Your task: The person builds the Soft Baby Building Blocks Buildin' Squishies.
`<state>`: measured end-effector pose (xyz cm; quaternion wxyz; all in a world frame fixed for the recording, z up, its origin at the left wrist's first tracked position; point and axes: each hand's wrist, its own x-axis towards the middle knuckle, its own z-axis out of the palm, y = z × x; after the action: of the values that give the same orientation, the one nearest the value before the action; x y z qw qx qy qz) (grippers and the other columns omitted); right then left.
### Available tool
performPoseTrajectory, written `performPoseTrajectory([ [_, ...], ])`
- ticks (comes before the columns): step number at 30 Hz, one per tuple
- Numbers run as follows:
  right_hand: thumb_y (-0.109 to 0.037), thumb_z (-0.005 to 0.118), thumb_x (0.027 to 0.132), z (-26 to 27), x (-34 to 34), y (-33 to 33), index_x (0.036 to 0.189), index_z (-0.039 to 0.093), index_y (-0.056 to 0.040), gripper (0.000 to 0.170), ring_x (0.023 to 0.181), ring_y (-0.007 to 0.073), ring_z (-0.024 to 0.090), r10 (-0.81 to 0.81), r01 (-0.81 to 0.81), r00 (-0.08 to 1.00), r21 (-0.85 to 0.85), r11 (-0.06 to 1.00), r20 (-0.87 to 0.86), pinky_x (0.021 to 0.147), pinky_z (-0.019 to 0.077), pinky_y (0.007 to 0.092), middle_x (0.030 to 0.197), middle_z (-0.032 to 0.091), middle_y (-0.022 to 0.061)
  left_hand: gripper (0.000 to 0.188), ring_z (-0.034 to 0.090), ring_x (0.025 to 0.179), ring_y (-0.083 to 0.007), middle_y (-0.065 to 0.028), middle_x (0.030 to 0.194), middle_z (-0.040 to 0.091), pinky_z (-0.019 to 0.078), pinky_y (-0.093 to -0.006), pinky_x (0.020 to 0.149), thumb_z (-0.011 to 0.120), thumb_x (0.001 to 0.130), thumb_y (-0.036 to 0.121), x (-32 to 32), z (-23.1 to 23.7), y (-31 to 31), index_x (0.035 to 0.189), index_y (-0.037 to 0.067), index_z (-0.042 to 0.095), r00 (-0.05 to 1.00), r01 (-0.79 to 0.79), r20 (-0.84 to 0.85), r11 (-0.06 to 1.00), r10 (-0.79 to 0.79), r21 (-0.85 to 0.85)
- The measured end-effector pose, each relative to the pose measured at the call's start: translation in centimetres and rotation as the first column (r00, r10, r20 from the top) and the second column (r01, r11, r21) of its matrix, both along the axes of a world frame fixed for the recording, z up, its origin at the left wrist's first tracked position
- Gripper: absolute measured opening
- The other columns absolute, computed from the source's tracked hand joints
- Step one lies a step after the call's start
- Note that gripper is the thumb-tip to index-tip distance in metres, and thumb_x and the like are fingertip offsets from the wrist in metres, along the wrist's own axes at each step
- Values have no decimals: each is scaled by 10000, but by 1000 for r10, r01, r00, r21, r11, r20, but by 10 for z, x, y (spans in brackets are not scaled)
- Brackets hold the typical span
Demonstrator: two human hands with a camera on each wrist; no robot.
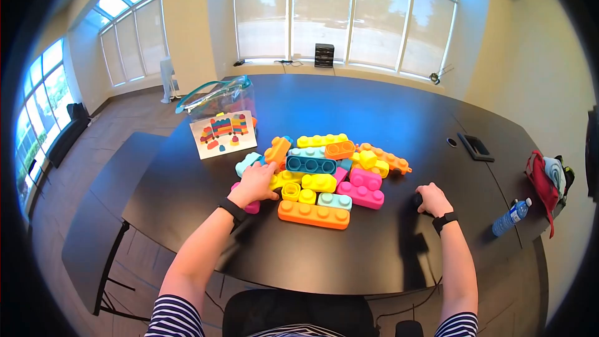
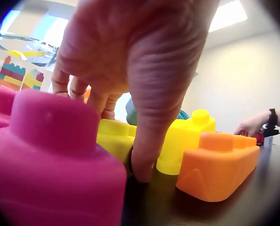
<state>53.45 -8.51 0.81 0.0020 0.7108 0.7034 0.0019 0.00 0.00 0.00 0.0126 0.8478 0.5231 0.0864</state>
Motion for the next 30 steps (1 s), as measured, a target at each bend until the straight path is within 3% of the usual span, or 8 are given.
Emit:
performPoseTrajectory([
  [4,-110,897,731,-5,-19,-6,1204,741,-44,503,1131,349,658,59,-66,997,202,977,41,996,561,457,1148,739,145,759,631,1183,-390,-177,1297,646,534,-477,1020,906,741,290,-8,5,0,1400,102,581,958,79,278,996,-67,-32],
  [7,-183,851,822,20,-77,-18,1095,744,-41,326,1068,341,688,320,-208,927,443,872,-194,921,561,463,1038,753,127,750,619,1206,-376,-175,1331,591,519,-453,1052,851,772,254,-8,27,-7,1455,128,568,929,93,367,992,-56,-83],
  [11,-254,828,890,47,-174,-50,1052,753,-45,275,829,323,738,437,-451,663,141,881,-608,742,572,421,882,750,167,721,617,1196,-372,-181,1268,606,512,-434,1052,836,782,242,-9,45,-16,1434,93,566,919,61,394,993,-18,-97],
  [13,-300,816,924,33,-200,-52,1152,749,-47,346,814,293,737,574,-637,656,48,769,-489,767,574,404,881,761,129,716,618,1191,-372,-190,1256,618,512,-432,1046,838,783,234,-14,50,-17,1424,76,560,906,61,422,995,-24,-76],
  [16,-328,807,928,23,-227,-53,1309,713,-83,463,876,319,730,574,-678,682,-98,728,-454,784,568,447,893,743,127,709,624,1178,-361,-198,1242,634,512,-423,1033,841,786,217,-28,64,-30,1413,60,548,875,50,485,997,-17,-56],
  [25,-315,798,924,-1,-260,-37,1377,672,-89,522,1007,406,711,646,-638,704,136,758,-295,873,572,499,1001,738,195,612,600,1091,-204,-71,1142,628,487,-325,994,845,815,185,-60,93,-95,1336,100,537,725,191,689,960,4,-207],
  [28,-302,800,920,-5,-259,-23,1378,650,-68,536,1046,413,707,613,-640,708,50,767,-350,903,574,497,1048,739,207,635,562,1141,-169,-36,1179,595,457,-316,1027,875,777,169,-62,82,-107,1318,118,547,747,319,664,897,-39,-305],
  [30,-154,785,884,-5,-248,-15,1317,660,-36,466,1047,399,720,550,-612,694,23,791,-465,908,586,483,1091,754,204,652,543,1171,-171,-39,1210,579,455,-315,1025,892,756,166,-62,70,-112,1305,113,545,744,370,668,844,-20,-387],
])
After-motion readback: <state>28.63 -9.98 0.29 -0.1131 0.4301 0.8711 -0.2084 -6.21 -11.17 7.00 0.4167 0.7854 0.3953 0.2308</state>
